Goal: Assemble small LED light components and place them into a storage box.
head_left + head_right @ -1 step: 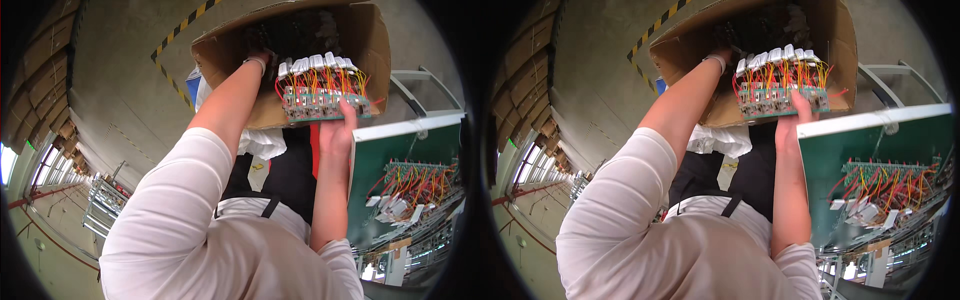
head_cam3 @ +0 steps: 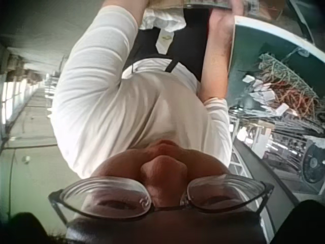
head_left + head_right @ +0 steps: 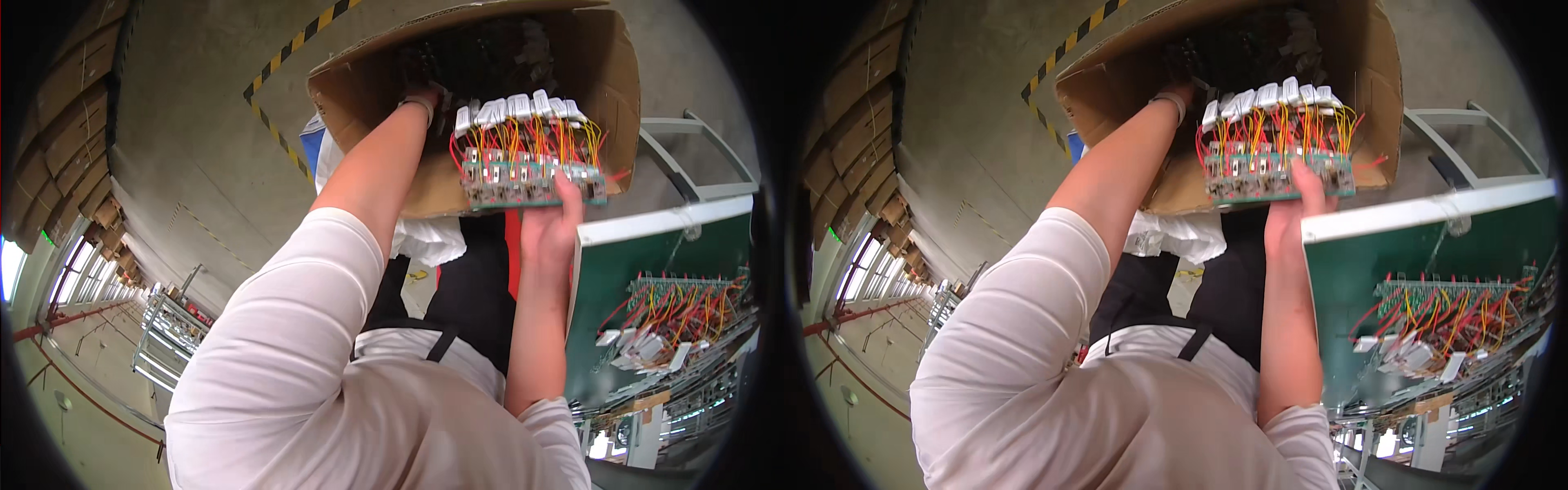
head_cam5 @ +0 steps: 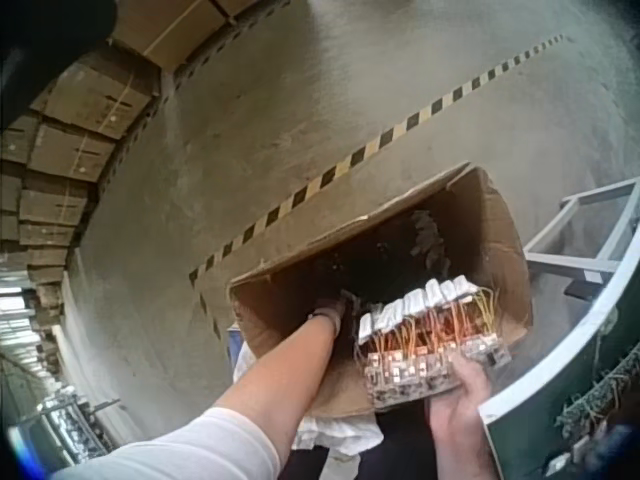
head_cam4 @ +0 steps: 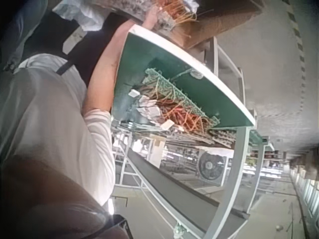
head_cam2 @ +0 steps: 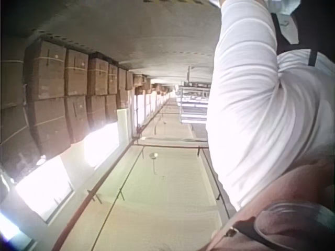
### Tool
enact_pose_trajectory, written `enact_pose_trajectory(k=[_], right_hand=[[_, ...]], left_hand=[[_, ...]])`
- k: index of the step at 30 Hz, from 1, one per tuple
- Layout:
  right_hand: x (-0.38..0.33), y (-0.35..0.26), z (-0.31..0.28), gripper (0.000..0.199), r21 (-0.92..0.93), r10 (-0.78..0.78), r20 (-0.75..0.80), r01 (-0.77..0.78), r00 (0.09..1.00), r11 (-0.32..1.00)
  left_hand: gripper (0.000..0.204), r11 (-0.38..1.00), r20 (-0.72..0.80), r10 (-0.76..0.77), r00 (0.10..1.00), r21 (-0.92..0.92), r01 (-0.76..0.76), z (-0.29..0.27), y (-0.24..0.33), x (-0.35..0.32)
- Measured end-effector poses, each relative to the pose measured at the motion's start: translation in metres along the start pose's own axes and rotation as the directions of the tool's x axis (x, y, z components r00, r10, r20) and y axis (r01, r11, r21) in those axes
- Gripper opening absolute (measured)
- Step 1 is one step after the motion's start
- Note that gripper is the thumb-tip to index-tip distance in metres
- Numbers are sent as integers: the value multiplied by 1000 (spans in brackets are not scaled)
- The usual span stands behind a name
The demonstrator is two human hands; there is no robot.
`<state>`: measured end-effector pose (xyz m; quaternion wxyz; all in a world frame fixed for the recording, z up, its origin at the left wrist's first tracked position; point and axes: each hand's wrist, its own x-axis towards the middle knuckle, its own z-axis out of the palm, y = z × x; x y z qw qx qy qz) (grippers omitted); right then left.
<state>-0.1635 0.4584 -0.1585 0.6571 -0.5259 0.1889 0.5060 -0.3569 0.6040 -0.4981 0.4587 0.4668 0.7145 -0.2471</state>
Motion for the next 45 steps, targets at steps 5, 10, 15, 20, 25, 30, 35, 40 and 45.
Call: enact_pose_trajectory(k=[5, 10, 15, 20, 25, 30, 35, 40, 45], right_hand=[[-7, 3, -17, 54, -150, -97, 30, 101, 995, 984], [-1, 6, -7, 56, -11, -21, 103, 22, 994, 1000], [1, -10, -38, 56, -38, -138, -27, 137, 990, 990], [4, -3, -19, 59, -80, -113, 9, 114, 994, 990], [25, 9, 0, 63, -235, -179, 81, 193, 981, 953], [45, 4, 49, 72, -814, -79, 235, 241, 969, 529], [56, 3, 98, 82, -948, 69, 316, 317, 946, -11], [25, 14, 154, 79, -784, 328, 325, 447, 887, -431], [40, 34, 152, 80, -526, 475, 338, 582, 813, -620]], left_hand=[[35, 916, -392, 366, 844, 310, -253, 102, -72, 85], [47, 920, 101, 193, 976, -364, -145, 6, -122, 101], [35, 539, 298, -263, 918, -744, 395, -22, 9, -112], [36, 639, 191, -232, 954, -709, 298, -77, -8, -198], [42, 614, 122, -67, 990, -777, 137, -123, -24, -329], [35, 489, 113, 177, 978, -872, 12, -156, -92, -431], [33, 363, 141, 222, 965, -930, 52, -169, -153, -496], [32, 237, 47, 275, 960, -971, -20, -153, -202, -513], [32, 152, 20, 206, 978, -988, -12, -149, -237, -524]])
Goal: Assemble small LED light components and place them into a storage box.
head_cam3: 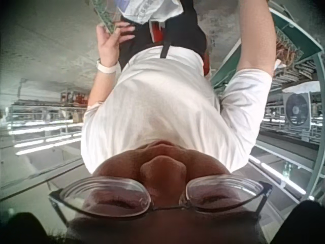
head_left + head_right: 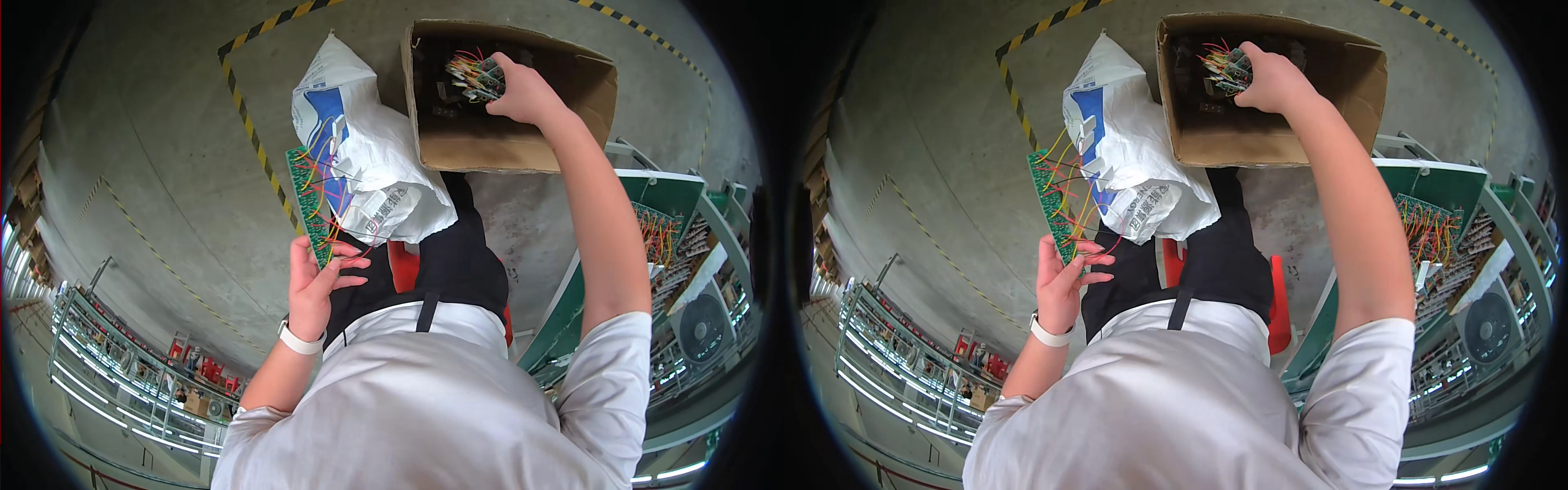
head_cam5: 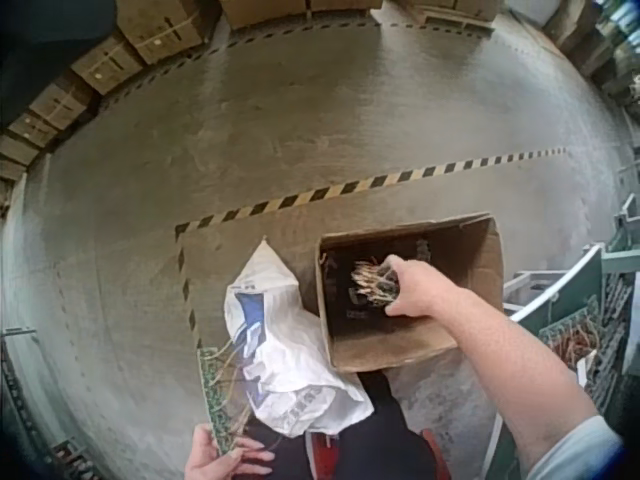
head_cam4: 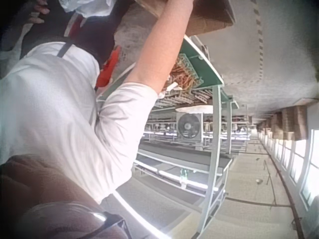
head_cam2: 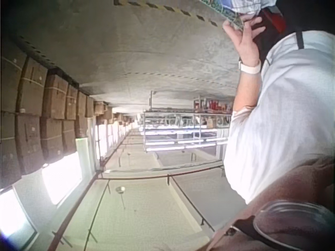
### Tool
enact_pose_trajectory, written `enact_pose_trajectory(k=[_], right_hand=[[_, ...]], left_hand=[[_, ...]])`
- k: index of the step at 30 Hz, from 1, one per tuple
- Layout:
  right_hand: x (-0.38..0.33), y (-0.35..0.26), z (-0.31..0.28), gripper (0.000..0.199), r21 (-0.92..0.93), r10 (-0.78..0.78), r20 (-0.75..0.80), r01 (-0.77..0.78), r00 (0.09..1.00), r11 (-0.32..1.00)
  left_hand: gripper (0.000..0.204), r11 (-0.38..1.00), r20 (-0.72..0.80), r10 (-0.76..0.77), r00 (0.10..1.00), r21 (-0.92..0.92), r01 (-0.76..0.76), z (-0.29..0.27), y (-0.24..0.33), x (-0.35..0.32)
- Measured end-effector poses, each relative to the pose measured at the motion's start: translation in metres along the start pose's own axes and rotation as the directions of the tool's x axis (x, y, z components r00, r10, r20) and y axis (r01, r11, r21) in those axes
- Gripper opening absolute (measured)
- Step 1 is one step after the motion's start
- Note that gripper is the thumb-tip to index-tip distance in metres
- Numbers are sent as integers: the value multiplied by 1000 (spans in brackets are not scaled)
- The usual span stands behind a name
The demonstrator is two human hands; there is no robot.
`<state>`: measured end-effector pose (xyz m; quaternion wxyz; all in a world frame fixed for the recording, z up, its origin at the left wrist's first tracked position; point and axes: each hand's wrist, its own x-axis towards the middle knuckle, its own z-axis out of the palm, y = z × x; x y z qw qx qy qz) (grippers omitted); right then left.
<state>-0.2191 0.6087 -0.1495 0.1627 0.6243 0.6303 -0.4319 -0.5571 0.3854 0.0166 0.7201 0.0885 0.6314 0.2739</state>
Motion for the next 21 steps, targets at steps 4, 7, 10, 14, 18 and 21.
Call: enact_pose_trajectory(k=[4, 7, 10, 14, 18, 21], right_hand=[[4, 1, 7, 82, -242, -133, 108, 156, 985, 958], [11, 6, 9, 79, -501, -263, 300, 386, 917, 774], [16, 18, 18, 80, -566, -450, 403, 603, 797, 562], [28, 26, 24, 70, -598, -536, 568, 760, 625, 254], [46, 30, 33, 37, -574, -644, 617, 819, 453, 27], [55, 15, 35, 30, -539, -628, 677, 839, 384, -68]], left_hand=[[31, 997, -80, 19, 997, -70, -25, -23, -16, -7], [32, 994, -150, 14, 989, -105, -30, -32, -28, -9], [34, 994, -144, -18, 989, -110, 3, -43, -43, -9], [34, 992, -154, -45, 987, -125, 26, -43, -52, -2], [30, 991, -194, -46, 980, -131, 20, -40, -63, 5], [29, 988, -188, -74, 979, -147, 46, -42, -69, 5]])
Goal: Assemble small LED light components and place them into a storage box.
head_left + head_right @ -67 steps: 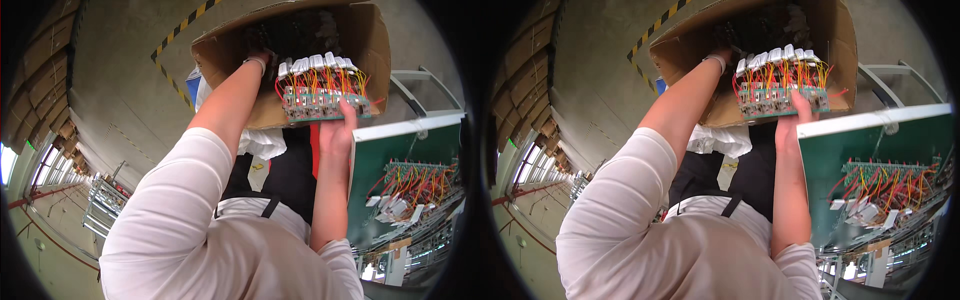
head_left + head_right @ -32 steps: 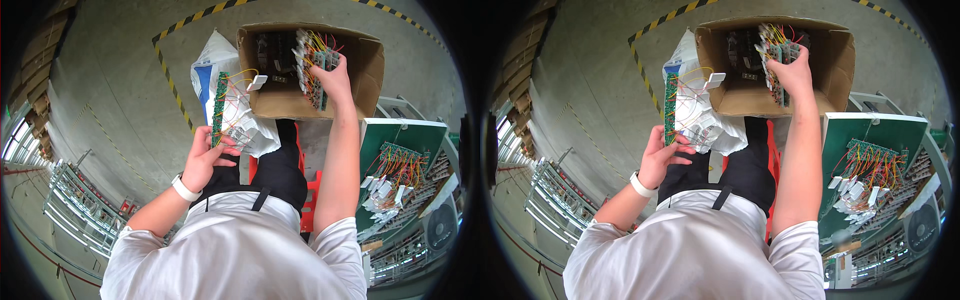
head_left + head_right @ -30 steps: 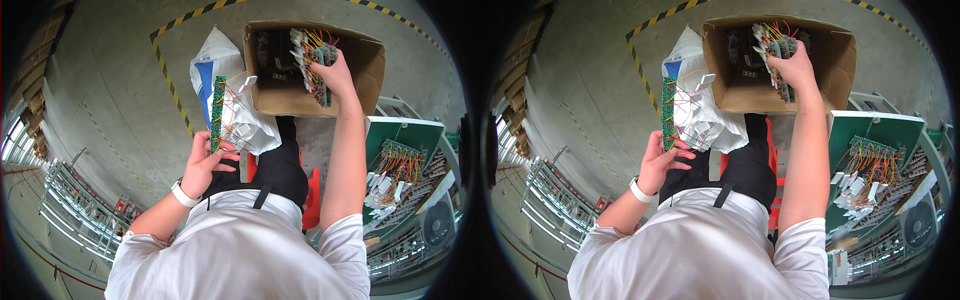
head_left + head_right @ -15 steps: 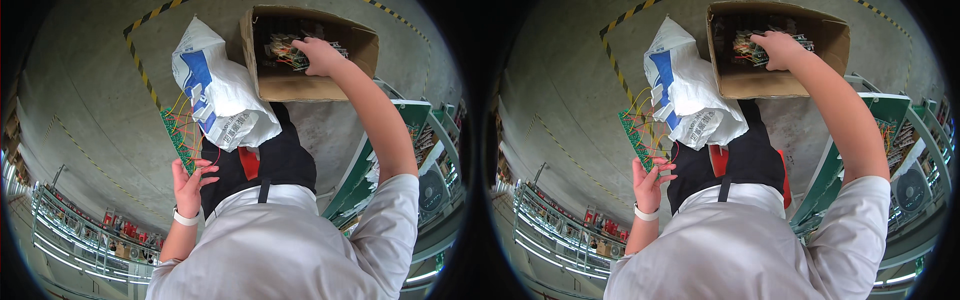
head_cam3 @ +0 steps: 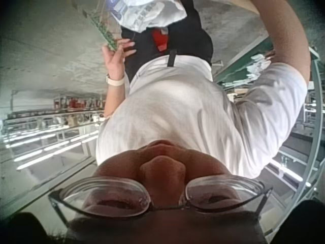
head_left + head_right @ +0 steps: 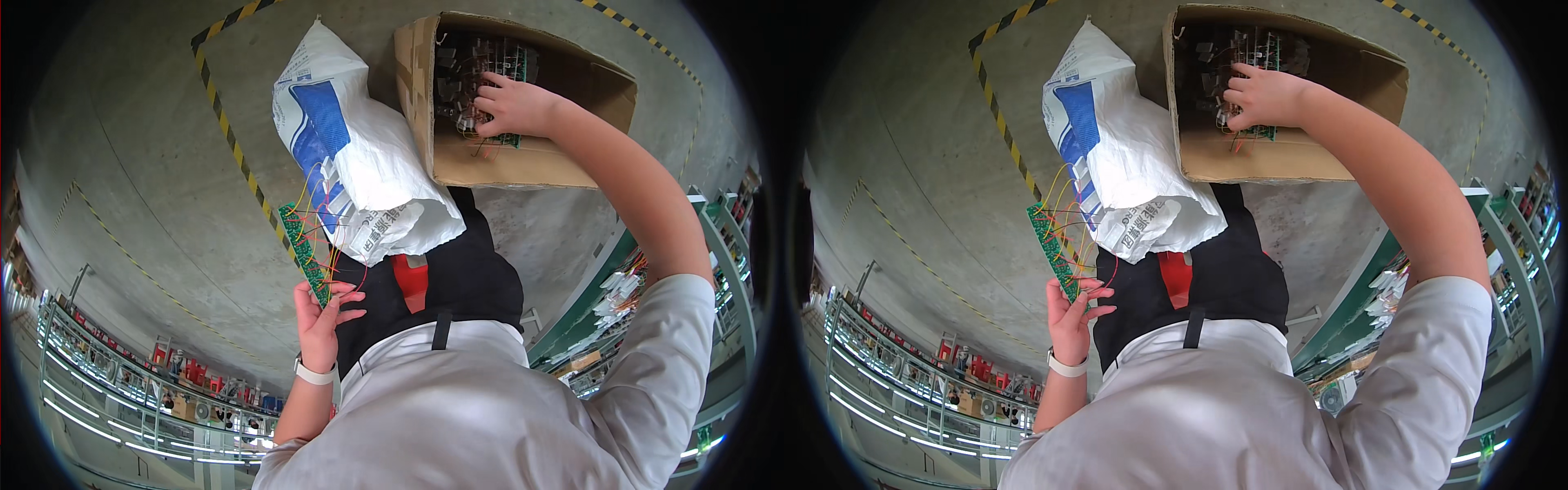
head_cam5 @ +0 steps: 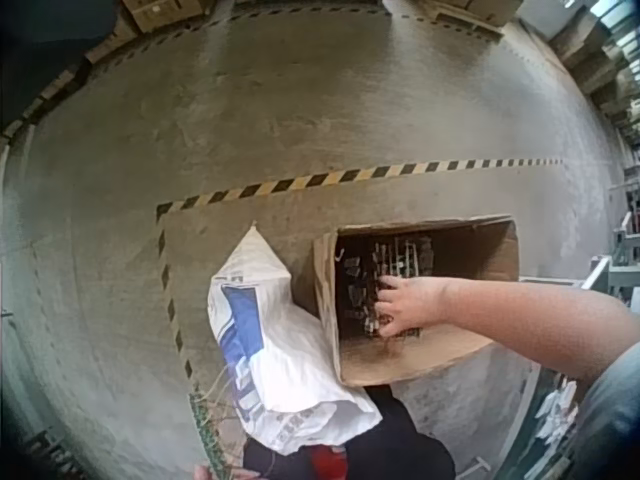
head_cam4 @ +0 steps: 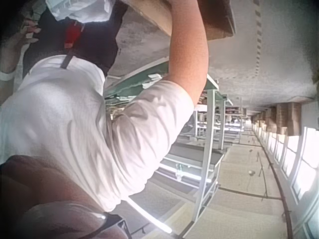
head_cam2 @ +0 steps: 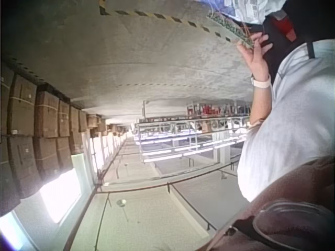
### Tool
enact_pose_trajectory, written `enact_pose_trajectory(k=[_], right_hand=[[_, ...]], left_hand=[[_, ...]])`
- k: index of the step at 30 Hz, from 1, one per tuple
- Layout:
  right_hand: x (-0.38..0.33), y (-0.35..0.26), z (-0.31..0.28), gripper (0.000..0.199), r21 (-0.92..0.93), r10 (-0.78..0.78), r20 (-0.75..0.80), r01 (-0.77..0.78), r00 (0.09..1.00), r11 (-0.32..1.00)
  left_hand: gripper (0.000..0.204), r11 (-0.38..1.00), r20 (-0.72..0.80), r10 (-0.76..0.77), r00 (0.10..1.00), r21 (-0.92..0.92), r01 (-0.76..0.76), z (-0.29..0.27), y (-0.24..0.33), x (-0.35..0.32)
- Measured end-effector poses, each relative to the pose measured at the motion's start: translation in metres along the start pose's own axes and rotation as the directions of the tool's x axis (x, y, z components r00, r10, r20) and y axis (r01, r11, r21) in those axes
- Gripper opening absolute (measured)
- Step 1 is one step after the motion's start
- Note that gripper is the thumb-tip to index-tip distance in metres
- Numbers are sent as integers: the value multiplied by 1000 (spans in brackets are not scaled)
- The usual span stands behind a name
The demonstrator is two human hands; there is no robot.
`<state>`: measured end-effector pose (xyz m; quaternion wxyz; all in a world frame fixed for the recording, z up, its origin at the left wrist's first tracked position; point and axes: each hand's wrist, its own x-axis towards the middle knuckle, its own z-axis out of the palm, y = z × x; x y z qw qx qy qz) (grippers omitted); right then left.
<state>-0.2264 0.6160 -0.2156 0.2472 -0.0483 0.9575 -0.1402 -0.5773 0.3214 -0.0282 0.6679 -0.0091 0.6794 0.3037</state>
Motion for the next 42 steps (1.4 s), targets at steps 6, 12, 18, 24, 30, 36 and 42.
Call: enact_pose_trajectory(k=[6, 12, 18, 24, 30, 36, 42], right_hand=[[26, 9, 3, 26, -68, -92, -97, 86, 991, 994], [30, 12, 24, 21, -107, -151, -241, 128, 959, 986], [53, 12, 75, 21, -30, -34, -219, 28, 975, 999], [75, 6, 94, 24, -37, 17, -123, -22, 992, 999], [88, -7, 83, 19, 13, -94, -302, 102, 949, 995], [92, 2, 96, 21, -50, -177, -551, 179, 815, 983], [79, 2, 99, 32, -9, -131, -526, 149, 840, 989]], left_hand=[[31, 1000, 2, -22, 1000, -9, 22, 0, -8, 1], [31, 999, 5, -44, 999, -1, 44, -5, -11, 0], [32, 993, -6, -115, 993, 33, 116, -9, -12, 3], [31, 988, -25, -151, 988, 41, 152, -8, -13, 5], [30, 983, -30, -169, 985, 72, 171, -5, -13, 7], [31, 973, -59, -217, 974, 70, 221, -7, -16, 3], [31, 967, -84, -235, 968, 83, 242, -8, -16, 6]])
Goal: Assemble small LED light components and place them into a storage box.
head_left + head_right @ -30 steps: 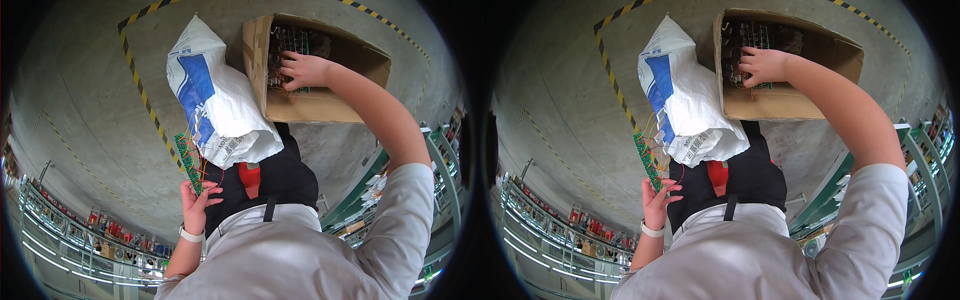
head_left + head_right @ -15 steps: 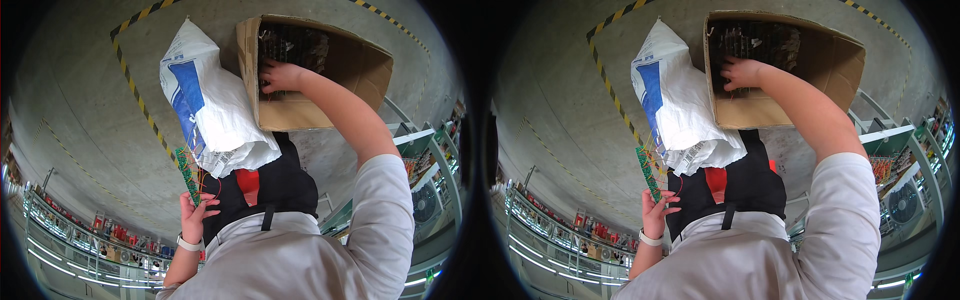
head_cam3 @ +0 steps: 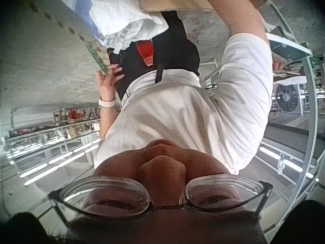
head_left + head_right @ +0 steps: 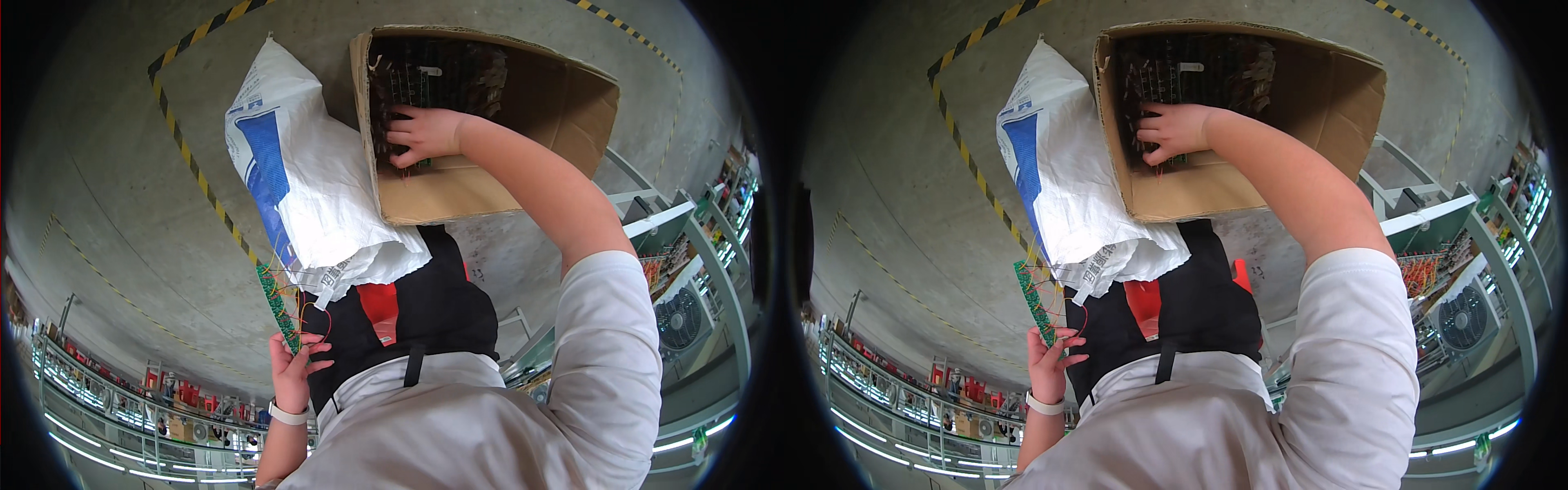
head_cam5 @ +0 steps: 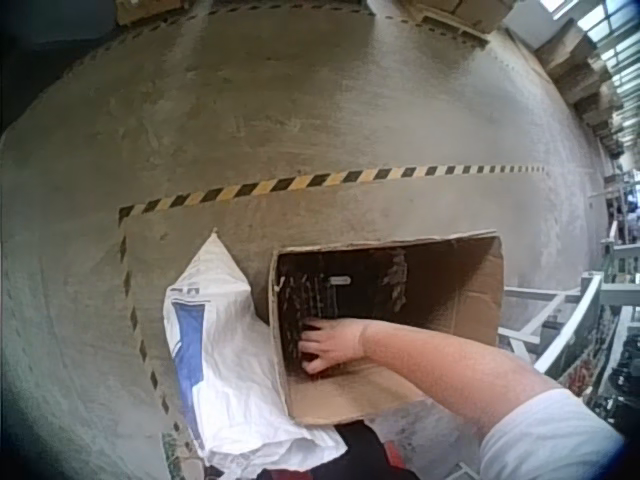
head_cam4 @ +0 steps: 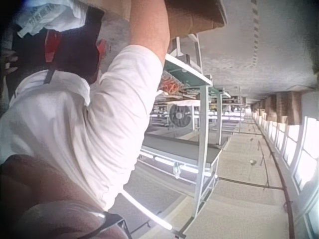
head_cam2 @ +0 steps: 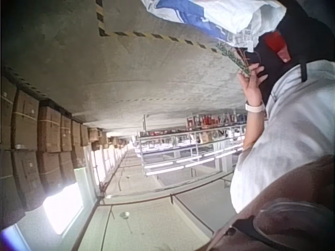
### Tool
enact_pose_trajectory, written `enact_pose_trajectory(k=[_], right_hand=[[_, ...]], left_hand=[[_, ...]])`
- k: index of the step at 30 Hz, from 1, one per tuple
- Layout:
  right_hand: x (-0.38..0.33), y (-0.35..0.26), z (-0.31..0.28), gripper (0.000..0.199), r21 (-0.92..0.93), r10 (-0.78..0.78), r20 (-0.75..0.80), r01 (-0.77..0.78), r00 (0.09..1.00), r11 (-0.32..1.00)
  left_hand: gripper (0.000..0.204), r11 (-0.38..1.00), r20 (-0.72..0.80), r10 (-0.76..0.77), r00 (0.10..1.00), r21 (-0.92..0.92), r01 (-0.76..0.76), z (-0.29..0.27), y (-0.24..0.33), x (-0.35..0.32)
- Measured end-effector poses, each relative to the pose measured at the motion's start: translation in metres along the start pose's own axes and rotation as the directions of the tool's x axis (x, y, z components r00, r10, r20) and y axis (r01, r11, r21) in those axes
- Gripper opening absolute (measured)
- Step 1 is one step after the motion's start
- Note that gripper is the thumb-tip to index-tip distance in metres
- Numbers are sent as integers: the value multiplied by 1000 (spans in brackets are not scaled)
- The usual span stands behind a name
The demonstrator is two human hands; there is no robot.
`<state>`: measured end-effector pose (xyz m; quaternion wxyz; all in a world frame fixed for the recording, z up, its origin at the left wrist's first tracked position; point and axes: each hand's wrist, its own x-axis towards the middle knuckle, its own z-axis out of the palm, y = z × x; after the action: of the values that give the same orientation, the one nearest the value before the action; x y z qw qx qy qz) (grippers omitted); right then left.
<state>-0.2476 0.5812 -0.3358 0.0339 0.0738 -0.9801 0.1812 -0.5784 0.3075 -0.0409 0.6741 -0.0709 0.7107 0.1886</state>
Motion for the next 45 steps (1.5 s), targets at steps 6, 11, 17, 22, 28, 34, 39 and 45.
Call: enact_pose_trajectory(k=[6, 11, 17, 22, 28, 34, 39, 45], right_hand=[[-6, -26, -43, 26, -3, 7, -23, -7, 1000, 1000], [14, -39, -85, 27, -9, -78, 21, 79, 997, 997], [23, -53, -124, 26, -28, -129, -101, 127, 986, 991], [25, -49, -132, 26, 2, -96, -95, 97, 991, 995], [-5, -24, -108, 30, -38, -63, 15, 64, 998, 997], [-14, 6, -74, 32, -27, -57, -15, 56, 998, 998], [-14, 16, -46, 31, -66, -35, -122, 27, 992, 997], [-20, 30, 13, 37, -66, 141, 32, -139, 989, 988]], left_hand=[[25, 998, 42, 34, 999, -49, -32, 12, 1, -4], [24, 994, 53, 66, 996, -85, -61, 8, -1, -11], [29, 991, 57, 91, 994, -105, -85, -3, -7, -11], [29, 993, 53, 67, 996, -105, -61, -5, -9, -8], [28, 990, 36, 44, 998, -139, -38, -3, -13, -1], [26, 992, 35, -42, 998, -120, 46, -3, -14, 4], [26, 991, -1, -93, 996, -95, 93, -5, -11, 9], [25, 991, -30, -129, 991, -49, 127, 4, -5, 10]])
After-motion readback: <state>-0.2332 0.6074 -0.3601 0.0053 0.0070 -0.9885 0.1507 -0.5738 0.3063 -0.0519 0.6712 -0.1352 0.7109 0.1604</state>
